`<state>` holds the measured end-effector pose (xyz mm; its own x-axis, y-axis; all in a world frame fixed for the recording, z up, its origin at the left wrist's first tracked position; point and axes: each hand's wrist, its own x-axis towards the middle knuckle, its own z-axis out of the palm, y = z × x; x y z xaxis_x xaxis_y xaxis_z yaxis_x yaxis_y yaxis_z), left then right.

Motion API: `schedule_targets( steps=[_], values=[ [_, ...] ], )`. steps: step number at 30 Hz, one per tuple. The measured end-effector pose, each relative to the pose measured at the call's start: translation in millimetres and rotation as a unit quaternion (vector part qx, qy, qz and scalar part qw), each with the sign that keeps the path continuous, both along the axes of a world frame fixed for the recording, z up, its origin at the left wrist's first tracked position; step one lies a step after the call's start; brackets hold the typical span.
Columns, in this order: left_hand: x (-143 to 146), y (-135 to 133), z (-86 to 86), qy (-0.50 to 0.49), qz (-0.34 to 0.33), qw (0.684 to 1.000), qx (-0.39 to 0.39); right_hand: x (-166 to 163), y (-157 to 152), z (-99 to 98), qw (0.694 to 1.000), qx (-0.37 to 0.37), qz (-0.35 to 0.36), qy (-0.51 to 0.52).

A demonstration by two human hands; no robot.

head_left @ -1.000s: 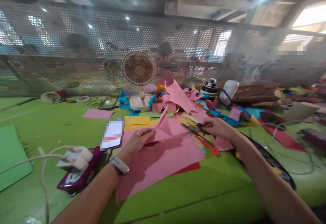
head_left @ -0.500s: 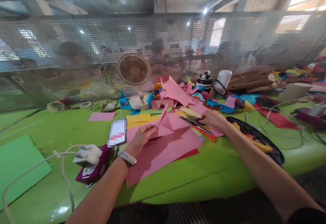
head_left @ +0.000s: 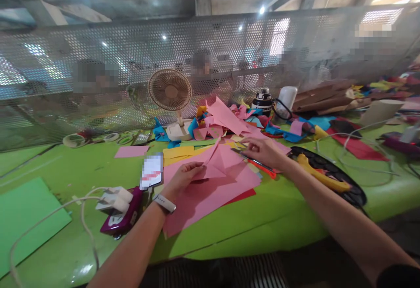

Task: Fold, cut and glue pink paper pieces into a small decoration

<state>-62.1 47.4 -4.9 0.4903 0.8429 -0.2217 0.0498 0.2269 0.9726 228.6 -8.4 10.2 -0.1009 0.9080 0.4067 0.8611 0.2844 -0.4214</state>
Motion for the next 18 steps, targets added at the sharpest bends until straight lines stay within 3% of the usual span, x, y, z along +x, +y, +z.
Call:
schedule_targets(
  steps=[2, 4, 10, 13, 18],
  values=[
    [1, -3, 1.3, -0.002, -0.013, 1.0, -0.014, -22, -5, -5.4, 0.991, 0.026, 0.13, 0.009],
    [1, -6, 2.4, 0.002, -0.018, 1.0, -0.023, -39, -9, -12.0, 0.976, 0.041, 0.213, 0.0],
    [2, -8, 0.9, 0.006, -0.075, 0.997, -0.031, -45, -8, -24.7, 0.95, 0.057, 0.307, 0.021],
    [1, -7, -0.9, 0.012, -0.094, 0.995, -0.027, -44, -6, -29.6, 0.952, 0.064, 0.294, 0.06],
    [-2, -8, 1.5, 0.009, -0.105, 0.994, 0.002, -57, -12, -32.4, 0.977, 0.129, 0.171, 0.013]
  ],
)
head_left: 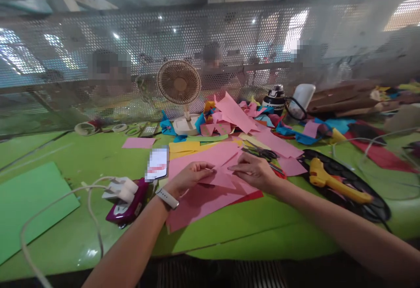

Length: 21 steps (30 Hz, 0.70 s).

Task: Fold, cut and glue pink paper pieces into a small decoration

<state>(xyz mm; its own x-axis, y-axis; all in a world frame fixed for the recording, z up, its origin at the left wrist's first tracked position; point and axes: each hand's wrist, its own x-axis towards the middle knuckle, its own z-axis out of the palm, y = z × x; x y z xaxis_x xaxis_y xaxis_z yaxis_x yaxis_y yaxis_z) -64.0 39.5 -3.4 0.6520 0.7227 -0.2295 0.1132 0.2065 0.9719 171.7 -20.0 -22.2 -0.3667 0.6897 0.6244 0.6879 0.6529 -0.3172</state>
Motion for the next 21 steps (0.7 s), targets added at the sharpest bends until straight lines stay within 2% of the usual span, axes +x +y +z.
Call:
schedule_targets(
  steps=[4, 6, 10, 13, 16, 19, 21],
  values=[
    [-4, 0, 2.7, 0.056, -0.07, 0.994, 0.055, -9, -9, 6.6, 0.993, 0.067, -0.046, -0.082],
    [-6, 1, 1.8, 0.099, -0.094, 0.986, 0.099, -11, -12, 8.6, 0.991, 0.076, -0.061, -0.096],
    [-6, 2, -2.2, 0.158, -0.097, 0.955, 0.232, -11, -10, 5.0, 0.996, 0.009, -0.021, -0.087],
    [-4, 1, -3.5, 0.188, -0.086, 0.913, 0.353, -9, -3, -2.4, 0.997, -0.078, 0.006, -0.028],
    [0, -3, -1.4, 0.222, -0.08, 0.858, 0.457, -8, 3, -7.7, 0.987, -0.157, -0.016, 0.032],
    [4, -10, 3.3, 0.274, -0.06, 0.791, 0.544, -9, 4, -8.0, 0.977, -0.205, -0.034, 0.051],
    [5, -16, 6.3, 0.292, -0.055, 0.767, 0.569, -10, 3, -6.6, 0.974, -0.216, -0.032, 0.055]
  ],
)
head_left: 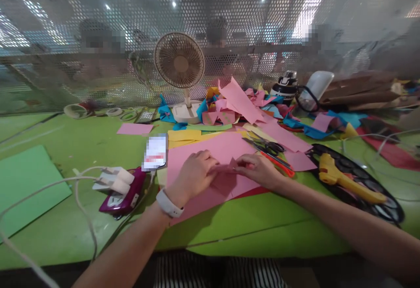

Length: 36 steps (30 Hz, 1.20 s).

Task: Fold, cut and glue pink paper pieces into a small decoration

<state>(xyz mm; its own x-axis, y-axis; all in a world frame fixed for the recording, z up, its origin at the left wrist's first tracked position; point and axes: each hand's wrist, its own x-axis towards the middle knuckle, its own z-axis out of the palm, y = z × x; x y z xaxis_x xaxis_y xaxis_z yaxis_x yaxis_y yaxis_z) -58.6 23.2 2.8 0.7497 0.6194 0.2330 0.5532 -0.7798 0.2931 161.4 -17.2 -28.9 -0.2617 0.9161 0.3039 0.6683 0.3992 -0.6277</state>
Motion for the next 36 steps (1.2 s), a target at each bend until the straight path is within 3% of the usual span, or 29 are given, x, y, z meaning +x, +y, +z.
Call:
schedule_targets(
  steps=[5, 14, 19, 29, 36],
  values=[
    [2, -10, 2.7, 0.039, -0.059, 0.995, -0.07, -3, -2, 1.9, 1.0, 0.007, 0.016, 0.013],
    [-4, -2, 6.3, 0.052, -0.076, 0.988, -0.126, -6, 0, -6.0, 0.995, -0.067, -0.036, 0.06],
    [-4, 1, 7.1, 0.035, -0.081, 0.983, -0.161, -8, -2, -4.8, 0.996, -0.053, -0.007, 0.065],
    [-3, 1, 6.9, 0.018, -0.079, 0.981, -0.174, -8, -3, -6.0, 0.993, -0.095, -0.023, 0.061],
    [-3, 0, 5.0, 0.001, -0.074, 0.983, -0.166, -8, -7, -0.3, 0.999, -0.036, 0.005, -0.018]
  ],
)
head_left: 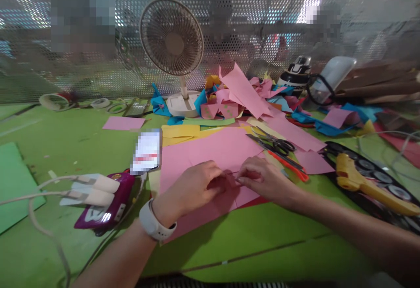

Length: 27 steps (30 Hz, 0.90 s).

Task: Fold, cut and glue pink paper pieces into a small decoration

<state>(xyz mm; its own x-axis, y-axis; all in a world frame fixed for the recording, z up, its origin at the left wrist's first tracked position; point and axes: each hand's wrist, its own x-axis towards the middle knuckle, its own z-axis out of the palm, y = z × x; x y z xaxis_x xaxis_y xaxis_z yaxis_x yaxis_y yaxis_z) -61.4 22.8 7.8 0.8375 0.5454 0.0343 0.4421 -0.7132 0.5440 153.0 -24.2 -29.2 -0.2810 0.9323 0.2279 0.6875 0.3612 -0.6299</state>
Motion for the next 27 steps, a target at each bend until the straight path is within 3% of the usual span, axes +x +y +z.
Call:
schedule_targets(
  steps=[17, 27],
  values=[
    [4, -4, -3.4, 0.014, 0.01, 0.997, 0.07, -9, -4, -0.1, 0.997, 0.029, -0.053, -0.048],
    [0, -6, 7.4, 0.056, -0.018, 0.996, 0.064, -10, -1, -3.8, 0.996, 0.048, -0.062, -0.045]
  ],
)
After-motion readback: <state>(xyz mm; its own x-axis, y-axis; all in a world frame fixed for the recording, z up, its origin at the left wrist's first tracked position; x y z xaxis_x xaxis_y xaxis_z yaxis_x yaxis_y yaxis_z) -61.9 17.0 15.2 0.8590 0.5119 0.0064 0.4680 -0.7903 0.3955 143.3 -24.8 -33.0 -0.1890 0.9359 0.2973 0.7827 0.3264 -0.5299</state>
